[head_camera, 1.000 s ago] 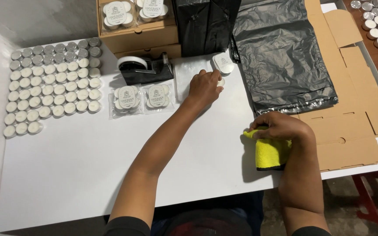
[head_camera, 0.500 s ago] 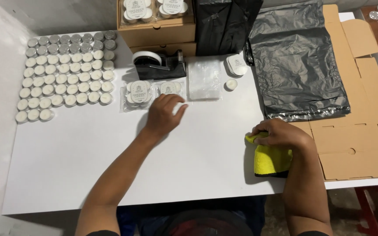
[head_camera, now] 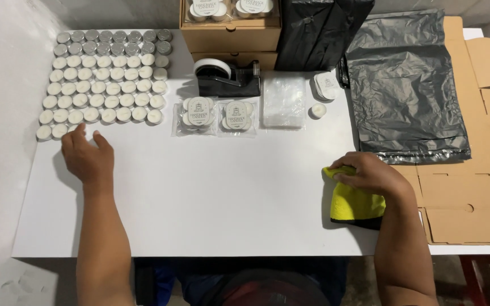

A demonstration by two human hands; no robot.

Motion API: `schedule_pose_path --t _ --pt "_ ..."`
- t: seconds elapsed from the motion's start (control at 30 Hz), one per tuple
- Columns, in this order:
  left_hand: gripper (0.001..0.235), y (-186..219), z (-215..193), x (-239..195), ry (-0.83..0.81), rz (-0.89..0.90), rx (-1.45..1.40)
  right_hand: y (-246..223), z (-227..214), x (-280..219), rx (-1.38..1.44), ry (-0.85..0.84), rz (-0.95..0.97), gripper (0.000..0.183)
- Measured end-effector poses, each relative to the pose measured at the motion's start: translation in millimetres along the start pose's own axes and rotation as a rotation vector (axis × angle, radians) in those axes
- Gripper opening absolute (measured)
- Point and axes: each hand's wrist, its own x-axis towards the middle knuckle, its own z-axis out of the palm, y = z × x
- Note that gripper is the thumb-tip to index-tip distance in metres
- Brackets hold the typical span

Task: Cleaning small candle jars or tea lights individually using a microfiber cloth.

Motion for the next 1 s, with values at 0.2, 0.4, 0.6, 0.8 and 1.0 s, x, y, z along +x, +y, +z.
schedule_pose_path --t 0.2,0.4,0.6,0.8,1.0 --pt "0.035 -26.6 4.2 -1.8 -0.088 -0.005 0.172 -20.0 28.8 14.4 0.034 0.239 -0.223 0.034" --pt "0.026 -26.8 8.2 -7.4 -0.010 0.082 0.222 -25.1 54.2 27.9 0.095 0.366 -0.420 0.037" --pt "0.017 -11.7 2.0 -23.2 -0.008 0.067 0.164 -39.0 84.4 44.2 0.034 0.680 -0.787 0.030" --pt "0.012 12.0 -13.0 -22.9 -0.377 0.120 0.173 -42.2 85.3 41.5 -0.273 0.774 -0.602 0.026" --pt "0.042 92.6 -82.9 4.9 -0.720 -0.002 -0.114 -46.0 88.9 43.4 -0.243 0.743 -0.606 0.024"
